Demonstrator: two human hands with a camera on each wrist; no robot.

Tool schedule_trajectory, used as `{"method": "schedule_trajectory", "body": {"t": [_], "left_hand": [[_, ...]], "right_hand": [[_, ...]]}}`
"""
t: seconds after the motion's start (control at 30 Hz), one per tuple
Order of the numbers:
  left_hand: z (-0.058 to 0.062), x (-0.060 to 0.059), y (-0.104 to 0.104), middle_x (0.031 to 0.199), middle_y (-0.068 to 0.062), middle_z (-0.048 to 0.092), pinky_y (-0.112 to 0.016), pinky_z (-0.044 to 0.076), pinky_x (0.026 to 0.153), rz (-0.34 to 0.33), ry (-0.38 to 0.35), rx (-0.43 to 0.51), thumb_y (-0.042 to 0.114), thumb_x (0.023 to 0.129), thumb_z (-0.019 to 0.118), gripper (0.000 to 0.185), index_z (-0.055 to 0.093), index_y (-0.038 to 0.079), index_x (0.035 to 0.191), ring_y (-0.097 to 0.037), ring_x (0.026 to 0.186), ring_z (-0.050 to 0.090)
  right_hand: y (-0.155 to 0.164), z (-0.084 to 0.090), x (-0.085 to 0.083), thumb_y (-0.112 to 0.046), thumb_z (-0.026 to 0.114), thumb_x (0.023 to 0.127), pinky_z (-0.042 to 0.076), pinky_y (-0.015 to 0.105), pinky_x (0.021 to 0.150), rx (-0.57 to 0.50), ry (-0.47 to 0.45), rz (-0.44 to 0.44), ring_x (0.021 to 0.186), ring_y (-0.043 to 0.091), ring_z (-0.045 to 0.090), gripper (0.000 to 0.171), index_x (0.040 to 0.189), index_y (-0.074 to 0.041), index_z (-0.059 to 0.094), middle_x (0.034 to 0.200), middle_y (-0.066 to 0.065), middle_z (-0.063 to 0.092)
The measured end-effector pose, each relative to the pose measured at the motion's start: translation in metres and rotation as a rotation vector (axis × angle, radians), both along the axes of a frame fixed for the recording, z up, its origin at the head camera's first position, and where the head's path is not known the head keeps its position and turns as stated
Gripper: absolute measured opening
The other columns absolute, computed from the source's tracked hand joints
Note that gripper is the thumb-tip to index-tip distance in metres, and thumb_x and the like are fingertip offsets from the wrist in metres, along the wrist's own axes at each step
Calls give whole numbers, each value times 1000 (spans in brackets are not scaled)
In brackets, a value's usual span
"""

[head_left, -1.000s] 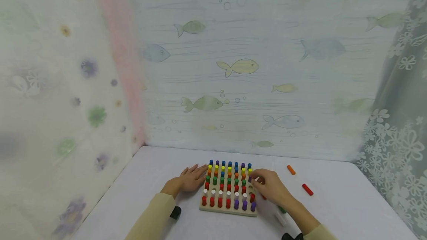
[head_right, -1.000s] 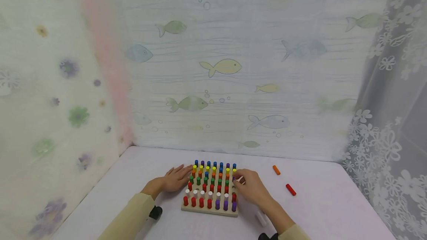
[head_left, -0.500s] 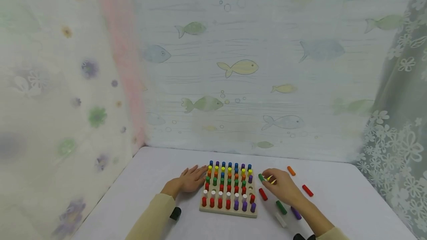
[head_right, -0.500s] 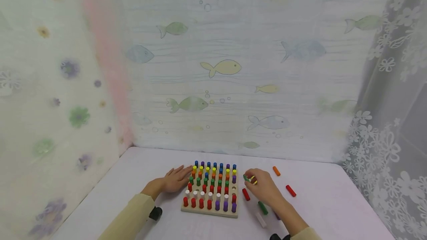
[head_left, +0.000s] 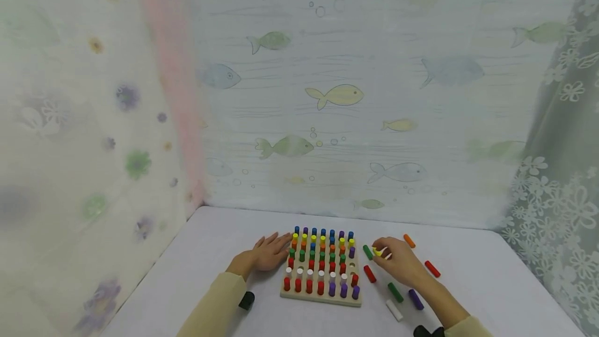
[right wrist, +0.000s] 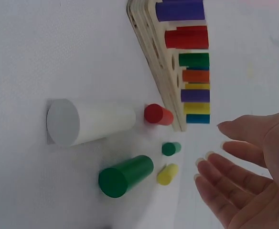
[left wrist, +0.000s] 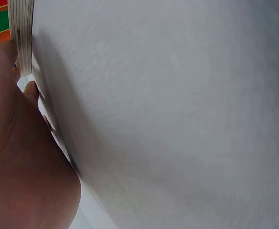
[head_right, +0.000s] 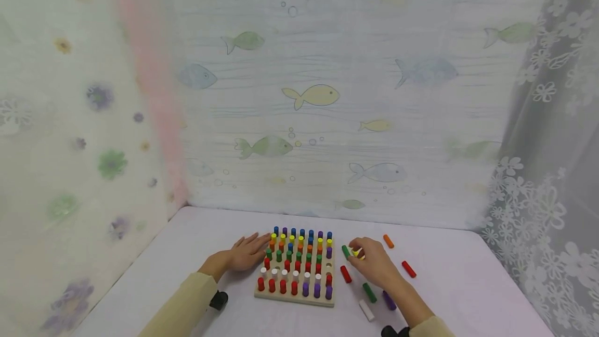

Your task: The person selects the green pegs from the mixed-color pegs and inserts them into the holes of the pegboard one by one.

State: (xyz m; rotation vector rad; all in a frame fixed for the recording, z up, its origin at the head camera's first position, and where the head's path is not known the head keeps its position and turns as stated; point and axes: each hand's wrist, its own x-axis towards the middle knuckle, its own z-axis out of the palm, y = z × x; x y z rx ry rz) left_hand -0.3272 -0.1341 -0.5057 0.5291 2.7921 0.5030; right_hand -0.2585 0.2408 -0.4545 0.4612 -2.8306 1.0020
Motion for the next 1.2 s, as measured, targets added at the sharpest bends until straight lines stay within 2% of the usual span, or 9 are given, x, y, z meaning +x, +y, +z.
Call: {"method": "schedule_trajectory", "body": {"t": [0.17,0.4,0.77,0.97,1.2], "left_hand": [[-9,-6,-2,168,0,29,-59,5,126,-1,-1,11,44,109,41,59,29,23,163,-30,158,14],[-11,-7,-4,168,0,28,-60,4,125,-10,4,19,43,109,40,59,29,23,163,-30,158,14],[4,4,-2,169,-1,27,-58,4,126,-12,-29,-1,43,109,40,60,27,22,164,-30,158,13],[7,6,-2,170,-1,25,-58,3,126,-20,-16,-14,44,110,37,60,25,22,164,-31,158,12],[14,8,-1,169,-1,28,-60,7,125,-24,-19,-7,43,110,38,59,27,21,164,-31,158,15]], "right_hand": [[0,-2,-4,-4,76,89,60,32,73,11,7,-7,88,18,66,26,114,1,70,105,9,71],[-5,-5,-13,-2,75,89,61,37,75,21,19,-13,89,22,67,26,113,3,69,103,11,70],[-13,-13,-26,2,73,88,61,43,79,23,-6,-4,91,27,67,26,113,6,68,103,15,69],[-17,-15,-31,2,73,88,61,42,81,41,-63,-27,92,25,67,27,114,5,68,104,14,70],[-19,-18,-39,1,74,88,61,43,81,78,-76,-35,90,24,68,28,114,5,68,103,14,70]]}}
